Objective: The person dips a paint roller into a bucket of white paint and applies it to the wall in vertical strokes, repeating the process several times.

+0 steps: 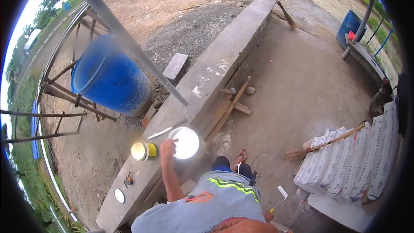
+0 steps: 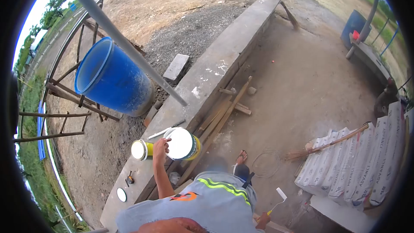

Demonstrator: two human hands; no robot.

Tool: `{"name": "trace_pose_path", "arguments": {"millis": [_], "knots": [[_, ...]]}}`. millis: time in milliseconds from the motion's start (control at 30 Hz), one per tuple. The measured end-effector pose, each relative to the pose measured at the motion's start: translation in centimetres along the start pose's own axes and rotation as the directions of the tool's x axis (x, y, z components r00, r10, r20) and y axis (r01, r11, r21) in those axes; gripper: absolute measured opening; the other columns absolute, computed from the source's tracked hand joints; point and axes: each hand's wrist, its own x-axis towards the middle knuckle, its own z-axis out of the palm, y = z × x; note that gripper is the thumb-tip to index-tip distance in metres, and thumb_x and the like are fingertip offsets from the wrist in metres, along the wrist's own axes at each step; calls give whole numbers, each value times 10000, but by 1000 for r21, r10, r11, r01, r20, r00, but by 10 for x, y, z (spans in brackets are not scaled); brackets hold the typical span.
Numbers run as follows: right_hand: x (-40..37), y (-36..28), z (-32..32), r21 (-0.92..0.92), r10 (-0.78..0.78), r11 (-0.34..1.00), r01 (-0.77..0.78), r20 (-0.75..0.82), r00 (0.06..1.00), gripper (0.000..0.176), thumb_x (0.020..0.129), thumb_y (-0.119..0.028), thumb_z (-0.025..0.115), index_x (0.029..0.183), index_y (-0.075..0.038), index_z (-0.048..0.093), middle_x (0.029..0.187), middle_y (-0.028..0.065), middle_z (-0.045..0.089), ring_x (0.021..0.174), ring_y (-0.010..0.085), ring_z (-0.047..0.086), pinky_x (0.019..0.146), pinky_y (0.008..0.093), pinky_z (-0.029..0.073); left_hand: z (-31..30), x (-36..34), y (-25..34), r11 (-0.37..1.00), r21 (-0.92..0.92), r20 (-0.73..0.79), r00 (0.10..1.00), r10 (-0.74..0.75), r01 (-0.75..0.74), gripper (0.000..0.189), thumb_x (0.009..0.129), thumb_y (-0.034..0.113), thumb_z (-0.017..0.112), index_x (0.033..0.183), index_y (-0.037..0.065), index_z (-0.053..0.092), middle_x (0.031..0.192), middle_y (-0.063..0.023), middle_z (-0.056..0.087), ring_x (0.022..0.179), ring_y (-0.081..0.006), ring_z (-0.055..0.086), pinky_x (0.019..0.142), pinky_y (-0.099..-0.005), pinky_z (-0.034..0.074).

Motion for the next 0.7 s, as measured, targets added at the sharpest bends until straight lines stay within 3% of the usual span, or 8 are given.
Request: {"name": "trace_pose_path", "arguments": {"millis": [67,100,133,200,367,533,700], "knots": [[6,-29,-45,-167,12,986,-22,-61,998,410,809,-313,642,852,94,652,749,176,675,639,293,667,606,446,542,26,11,12,1000,1,-6,1000,-26,26,338,951,227,533,1014,-73,676,652,56,428,552,-62,384,525,-240,343],[39,-46,-44,-152,-112,982,108,-20,993,421,817,-333,653,848,87,646,738,166,670,623,302,666,600,456,542,40,23,19,1000,21,-6,1000,-8,8,333,949,218,530,1021,-72,675,653,58,423,556,-58,380,525,-239,340],[43,-105,-46,-136,-77,987,80,28,997,421,832,-334,665,953,68,641,706,161,645,575,289,642,557,451,536,54,39,28,999,-9,-3,999,-52,52,328,946,208,521,1029,-70,675,653,60,420,554,-57,375,523,-239,336],[46,-206,-49,-69,-189,978,197,107,976,385,860,-332,660,994,27,621,663,131,600,520,252,601,485,425,517,84,77,44,997,22,7,997,-79,79,335,940,213,523,1037,-69,676,649,61,418,551,-53,374,522,-236,336],[32,-372,-26,104,-272,960,260,129,954,338,878,-346,674,918,-21,591,639,79,543,460,209,542,411,377,475,146,173,67,995,53,23,996,-88,87,365,930,246,539,1017,-63,712,657,32,483,570,-78,436,516,-246,342],[32,-419,21,-69,-237,967,244,97,967,262,888,-276,678,886,-51,546,612,42,514,442,169,516,386,341,439,210,275,92,991,6,40,990,-133,133,360,940,240,533,1026,-60,712,645,33,478,564,-74,434,512,-254,349],[-8,-456,33,-56,-143,987,149,98,985,242,900,-265,684,915,-59,556,597,36,511,420,163,499,377,331,440,254,386,83,993,16,75,991,-115,114,368,965,252,547,1128,-47,684,676,23,496,575,-78,445,523,-257,368]]}}
